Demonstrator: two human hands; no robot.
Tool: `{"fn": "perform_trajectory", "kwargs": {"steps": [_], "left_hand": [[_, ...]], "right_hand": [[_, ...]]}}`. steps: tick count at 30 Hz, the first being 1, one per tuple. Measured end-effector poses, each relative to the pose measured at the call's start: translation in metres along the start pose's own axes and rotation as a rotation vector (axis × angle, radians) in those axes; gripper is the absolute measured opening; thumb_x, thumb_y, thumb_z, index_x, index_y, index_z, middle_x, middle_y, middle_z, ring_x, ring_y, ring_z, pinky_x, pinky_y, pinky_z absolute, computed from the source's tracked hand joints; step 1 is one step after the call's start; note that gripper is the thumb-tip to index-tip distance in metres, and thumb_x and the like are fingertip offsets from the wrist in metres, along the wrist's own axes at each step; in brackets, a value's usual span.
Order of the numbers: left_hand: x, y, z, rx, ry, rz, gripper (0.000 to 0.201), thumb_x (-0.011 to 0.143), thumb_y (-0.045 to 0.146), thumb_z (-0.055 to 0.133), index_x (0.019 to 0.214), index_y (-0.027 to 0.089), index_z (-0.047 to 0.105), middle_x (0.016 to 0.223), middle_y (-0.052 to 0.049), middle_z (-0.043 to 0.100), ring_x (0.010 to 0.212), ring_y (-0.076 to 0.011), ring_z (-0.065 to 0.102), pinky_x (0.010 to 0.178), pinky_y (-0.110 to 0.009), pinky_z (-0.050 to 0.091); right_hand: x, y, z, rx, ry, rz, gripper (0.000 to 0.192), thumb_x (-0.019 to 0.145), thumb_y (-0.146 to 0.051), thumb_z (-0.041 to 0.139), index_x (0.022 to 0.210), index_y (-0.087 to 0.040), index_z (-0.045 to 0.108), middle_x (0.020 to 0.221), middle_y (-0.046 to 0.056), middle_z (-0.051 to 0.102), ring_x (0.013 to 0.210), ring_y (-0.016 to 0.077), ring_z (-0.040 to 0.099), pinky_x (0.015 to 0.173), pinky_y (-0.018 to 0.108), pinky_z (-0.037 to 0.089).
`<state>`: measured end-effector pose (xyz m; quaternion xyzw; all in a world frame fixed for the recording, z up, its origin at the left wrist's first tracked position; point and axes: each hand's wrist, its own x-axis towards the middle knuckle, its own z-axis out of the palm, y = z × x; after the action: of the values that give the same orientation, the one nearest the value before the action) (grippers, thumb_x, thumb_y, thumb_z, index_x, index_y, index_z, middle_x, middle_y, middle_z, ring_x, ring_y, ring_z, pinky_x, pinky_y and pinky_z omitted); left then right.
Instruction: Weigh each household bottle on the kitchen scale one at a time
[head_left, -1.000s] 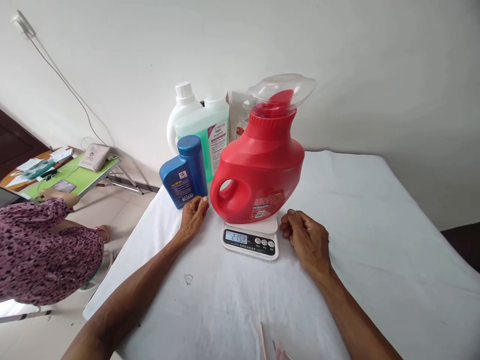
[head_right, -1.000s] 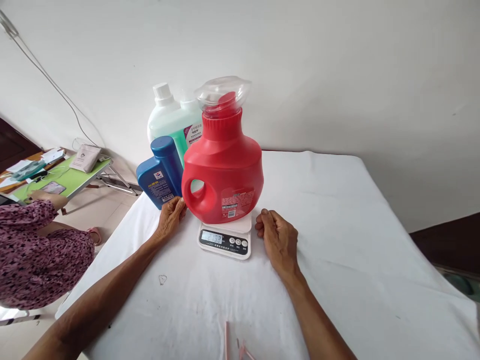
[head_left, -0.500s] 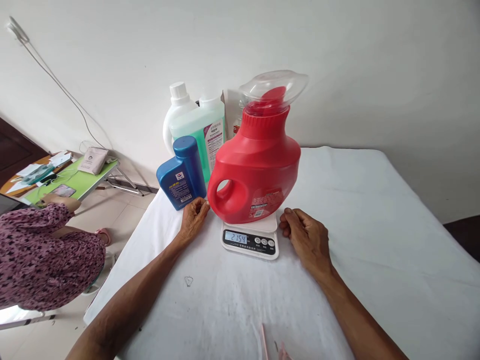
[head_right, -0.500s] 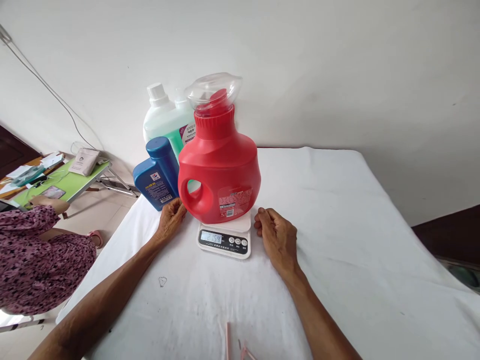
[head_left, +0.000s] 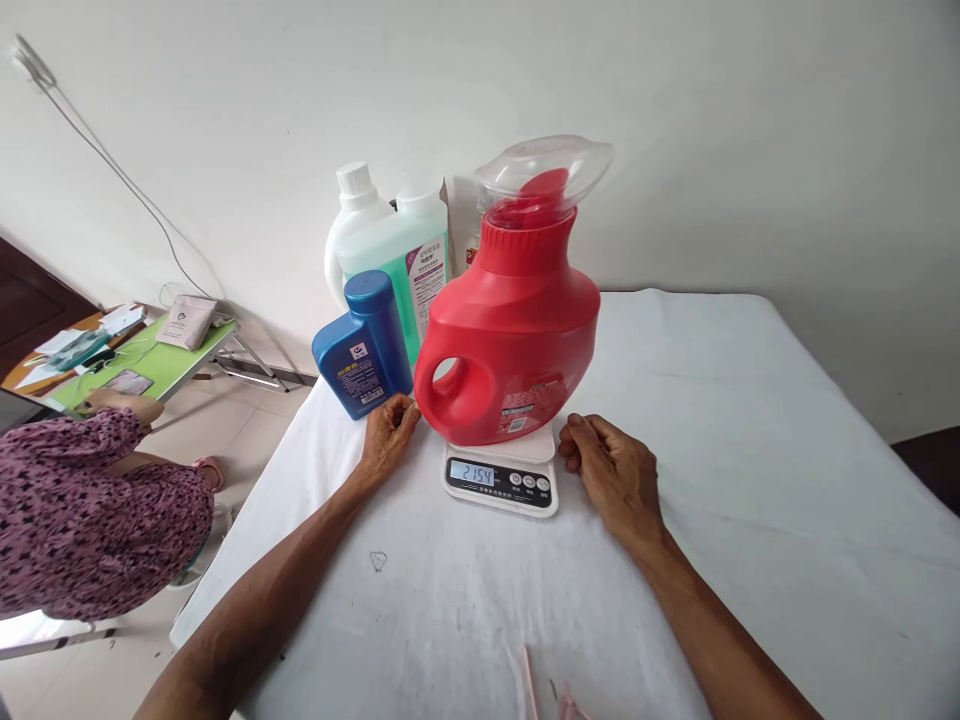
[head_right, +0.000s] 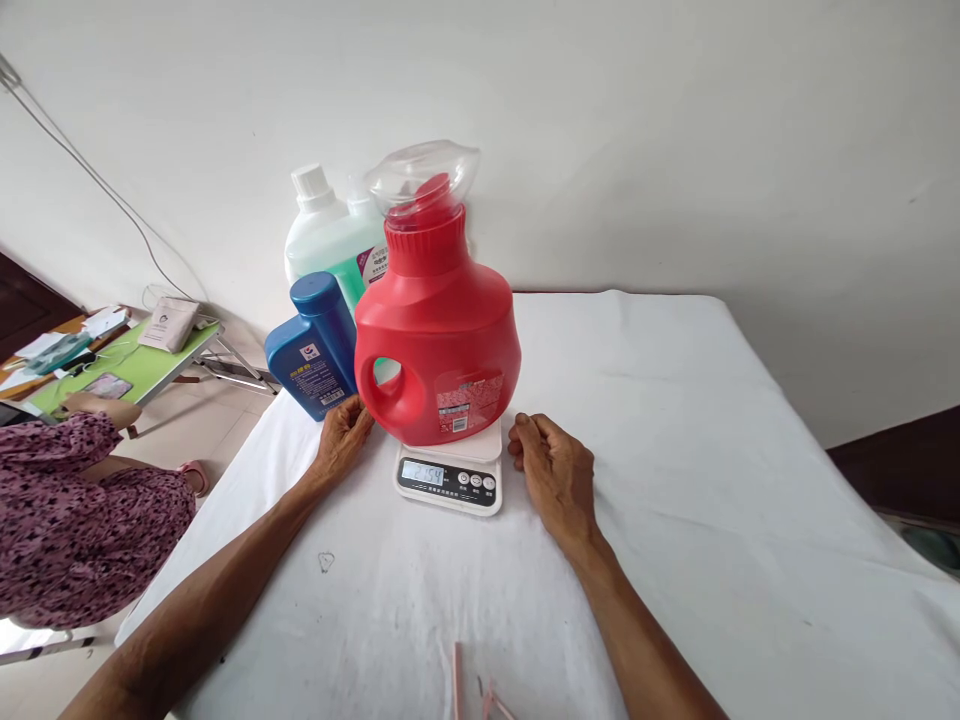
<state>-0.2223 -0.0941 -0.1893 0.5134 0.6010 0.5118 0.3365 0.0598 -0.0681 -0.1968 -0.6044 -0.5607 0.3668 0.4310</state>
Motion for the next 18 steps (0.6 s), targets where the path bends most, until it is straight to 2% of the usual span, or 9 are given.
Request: {"fn": "perform_trajectory", "kwargs": {"steps": [18], "left_hand": [[-0.0002, -0.0007, 0.0000, 0.043, -0.017, 0.024, 0.051, 0.092, 0.065, 0.065, 0.076, 0.016, 0.058, 0.067, 0.003, 0.044, 0.065, -0.0110, 0.036, 0.060, -0.026, 0.029]], "right_hand": [[-0.0020, -0.0033, -0.0018, 0.017, -0.015, 0.013, 0.045, 0.091, -0.062, 0.056, 0.069, -0.023, 0.062, 0.066, 0.003, 0.066, 0.058, 0.0172, 0.059, 0.061, 0.030, 0.049]]}}
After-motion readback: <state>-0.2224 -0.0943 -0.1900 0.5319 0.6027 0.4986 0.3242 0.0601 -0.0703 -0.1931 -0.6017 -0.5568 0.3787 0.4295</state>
